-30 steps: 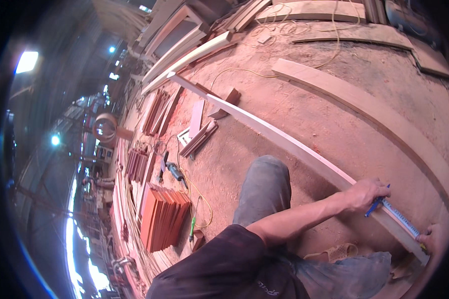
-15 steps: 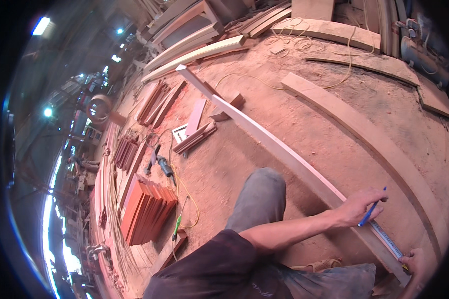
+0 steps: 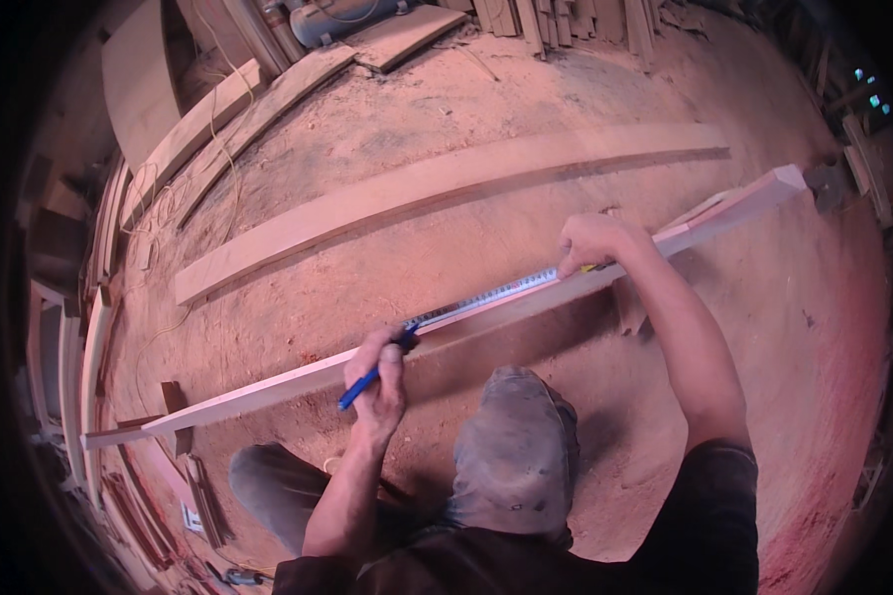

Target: The person measures a long wooden plank with a tape measure and marks it with a pen. Then the person uses an orbital sander to smooth the plank's surface. The person continues to measure and mark the plank at different points.

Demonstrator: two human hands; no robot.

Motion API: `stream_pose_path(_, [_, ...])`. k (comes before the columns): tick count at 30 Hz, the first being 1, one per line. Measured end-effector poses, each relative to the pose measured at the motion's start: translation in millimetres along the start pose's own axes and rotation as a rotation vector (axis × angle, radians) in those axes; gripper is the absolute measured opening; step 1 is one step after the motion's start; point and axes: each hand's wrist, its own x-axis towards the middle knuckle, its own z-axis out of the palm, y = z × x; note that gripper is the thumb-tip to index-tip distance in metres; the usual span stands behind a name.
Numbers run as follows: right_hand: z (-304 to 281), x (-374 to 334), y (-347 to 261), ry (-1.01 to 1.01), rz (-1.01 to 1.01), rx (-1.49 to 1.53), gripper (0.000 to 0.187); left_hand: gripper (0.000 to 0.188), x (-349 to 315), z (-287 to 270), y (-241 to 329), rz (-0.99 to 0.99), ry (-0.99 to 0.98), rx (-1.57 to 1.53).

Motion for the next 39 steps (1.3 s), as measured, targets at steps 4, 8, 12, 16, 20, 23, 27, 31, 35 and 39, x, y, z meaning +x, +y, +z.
stream_pose_path(4, [-2,-6,-11,0.012,0.025,0.017,0.04,0.02,-15,25,-6,-0.026,-0.202,0.135])
stream_pose_path(8, [-2,-5,-8,-0.003,0.044,0.029,0.04,0.02,-22,57,-11,0.005,-0.271,0.134])
stream_pose_path(12, [-2,-5,-6,-0.006,0.027,0.023,0.038,0.016,-17,71,-9,-0.019,-0.323,0.204])
stream_pose_path(16, [-4,-7,-7,-0.011,0.017,0.011,0.037,0.011,-3,88,-10,-0.063,-0.264,0.215])
stream_pose_path(20, [-4,-7,-8,0.018,-0.005,-0.036,0.037,0.007,14,106,-14,-0.042,-0.198,0.241])
stream_pose_path(23, [-4,-6,-8,0.019,-0.011,-0.031,0.037,0.015,20,111,-17,-0.05,-0.193,0.285])
stream_pose_path(27, [-3,-5,-7,0.025,-0.009,-0.024,0.036,0.016,21,113,-22,-0.05,-0.189,0.332])
stream_pose_path(31, [-6,-5,-9,-0.006,0.018,-0.034,0.035,0.016,21,115,-24,-0.043,-0.179,0.346])
stream_pose_path(35, [-7,-6,-10,0.003,0.018,-0.01,0.034,0.015,20,111,-22,-0.11,-0.193,0.354])
stream_pose_path(39, [-7,-6,-12,-0.002,0.059,-0.004,0.033,0.01,18,109,-24,-0.052,-0.152,0.348])
